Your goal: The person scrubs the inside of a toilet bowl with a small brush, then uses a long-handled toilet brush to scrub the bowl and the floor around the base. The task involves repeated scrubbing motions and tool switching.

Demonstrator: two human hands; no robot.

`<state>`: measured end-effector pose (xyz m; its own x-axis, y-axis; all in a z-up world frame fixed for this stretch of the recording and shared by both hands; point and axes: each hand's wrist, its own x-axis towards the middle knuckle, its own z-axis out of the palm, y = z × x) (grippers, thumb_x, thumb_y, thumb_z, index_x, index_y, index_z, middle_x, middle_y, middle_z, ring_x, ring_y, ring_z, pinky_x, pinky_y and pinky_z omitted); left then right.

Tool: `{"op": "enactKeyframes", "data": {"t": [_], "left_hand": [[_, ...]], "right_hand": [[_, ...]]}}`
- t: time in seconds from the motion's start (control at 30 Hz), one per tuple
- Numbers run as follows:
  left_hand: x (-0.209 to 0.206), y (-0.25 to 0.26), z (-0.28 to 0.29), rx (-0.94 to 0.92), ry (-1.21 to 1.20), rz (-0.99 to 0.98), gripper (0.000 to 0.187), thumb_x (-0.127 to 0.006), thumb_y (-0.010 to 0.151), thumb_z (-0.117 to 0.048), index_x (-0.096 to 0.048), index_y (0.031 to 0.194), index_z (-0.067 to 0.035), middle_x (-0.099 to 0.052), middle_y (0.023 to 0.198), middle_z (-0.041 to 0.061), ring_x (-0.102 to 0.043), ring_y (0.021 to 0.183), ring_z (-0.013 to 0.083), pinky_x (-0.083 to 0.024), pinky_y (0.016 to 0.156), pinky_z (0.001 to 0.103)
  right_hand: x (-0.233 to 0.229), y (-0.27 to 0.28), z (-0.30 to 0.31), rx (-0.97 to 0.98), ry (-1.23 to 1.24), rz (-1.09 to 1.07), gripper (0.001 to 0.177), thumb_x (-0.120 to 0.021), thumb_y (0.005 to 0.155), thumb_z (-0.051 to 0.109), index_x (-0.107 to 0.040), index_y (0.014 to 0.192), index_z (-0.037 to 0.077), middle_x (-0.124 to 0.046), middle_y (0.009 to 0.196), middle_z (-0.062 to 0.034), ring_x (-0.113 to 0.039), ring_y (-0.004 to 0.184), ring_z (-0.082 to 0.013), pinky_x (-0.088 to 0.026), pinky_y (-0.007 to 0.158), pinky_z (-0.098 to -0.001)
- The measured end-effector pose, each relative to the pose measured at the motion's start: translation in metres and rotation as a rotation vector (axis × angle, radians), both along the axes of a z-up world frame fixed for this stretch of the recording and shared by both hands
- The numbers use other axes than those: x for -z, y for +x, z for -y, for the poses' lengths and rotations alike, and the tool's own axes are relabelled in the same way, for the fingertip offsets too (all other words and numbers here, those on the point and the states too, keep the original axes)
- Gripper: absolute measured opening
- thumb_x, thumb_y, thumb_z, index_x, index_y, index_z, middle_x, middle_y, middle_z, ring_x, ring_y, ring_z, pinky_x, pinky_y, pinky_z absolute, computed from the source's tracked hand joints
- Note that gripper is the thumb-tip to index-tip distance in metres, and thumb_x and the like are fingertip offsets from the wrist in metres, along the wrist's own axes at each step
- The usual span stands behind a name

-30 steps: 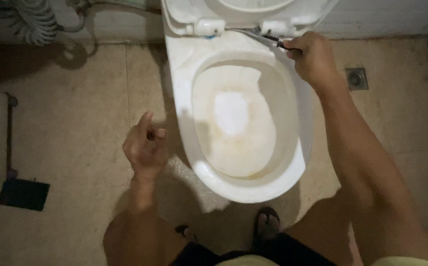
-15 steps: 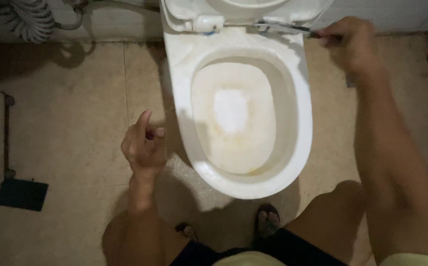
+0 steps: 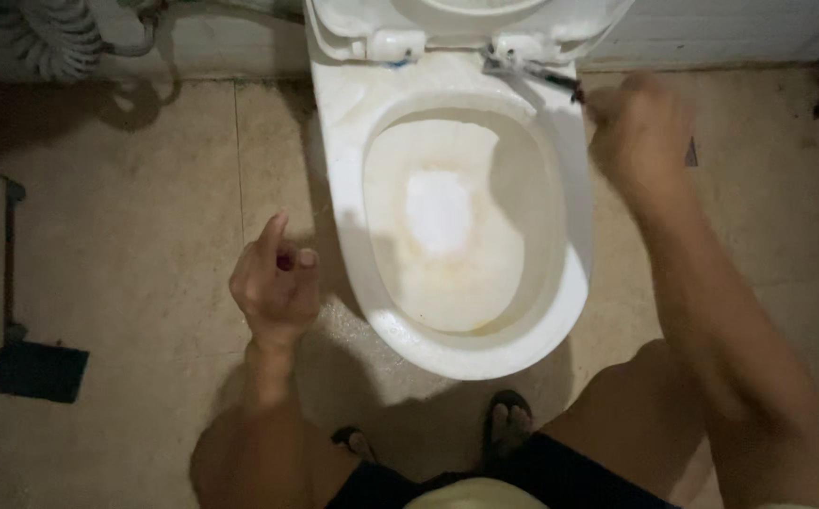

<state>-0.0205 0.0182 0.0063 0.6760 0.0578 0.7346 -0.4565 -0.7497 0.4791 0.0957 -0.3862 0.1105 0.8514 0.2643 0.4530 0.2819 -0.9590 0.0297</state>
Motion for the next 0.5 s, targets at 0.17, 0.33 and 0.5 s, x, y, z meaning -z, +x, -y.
{"op": "enactKeyframes", "data": {"t": [0.17,0.33,0.5], "left_hand": [[0.011,0.008,0.001,0.007,0.02,0.008,0.035,-0.054,0.109,-0.03,-0.06,0.126,-0.001,-0.056,0.065,0.0,-0.053,0.058,0.0127,-0.045,0.052,0.03],[0.006,-0.001,-0.003,0.038,-0.027,-0.061,0.039,-0.056,0.106,-0.034,-0.059,0.129,-0.003,-0.058,0.075,0.002,-0.055,0.067,0.0133,-0.047,0.058,0.031],[-0.006,0.006,0.004,0.028,-0.079,-0.079,0.036,-0.059,0.104,-0.028,-0.062,0.127,-0.001,-0.056,0.073,0.003,-0.053,0.064,0.0142,-0.046,0.057,0.031]], "right_hand": [[-0.026,0.016,-0.044,-0.006,-0.243,0.025,0.012,-0.064,0.094,-0.003,-0.075,0.093,0.002,-0.062,0.079,-0.019,-0.061,0.073,-0.0304,-0.046,0.058,-0.0427],[-0.061,0.014,-0.051,-0.066,-0.4,0.072,0.008,-0.067,0.089,0.004,-0.074,0.089,0.0,-0.061,0.078,-0.0186,-0.061,0.074,-0.0289,-0.048,0.064,-0.0444],[-0.064,0.046,-0.062,-0.116,-0.265,0.008,0.011,-0.063,0.087,0.005,-0.074,0.088,0.003,-0.066,0.087,-0.0197,-0.064,0.077,-0.0329,-0.05,0.066,-0.0473]]}}
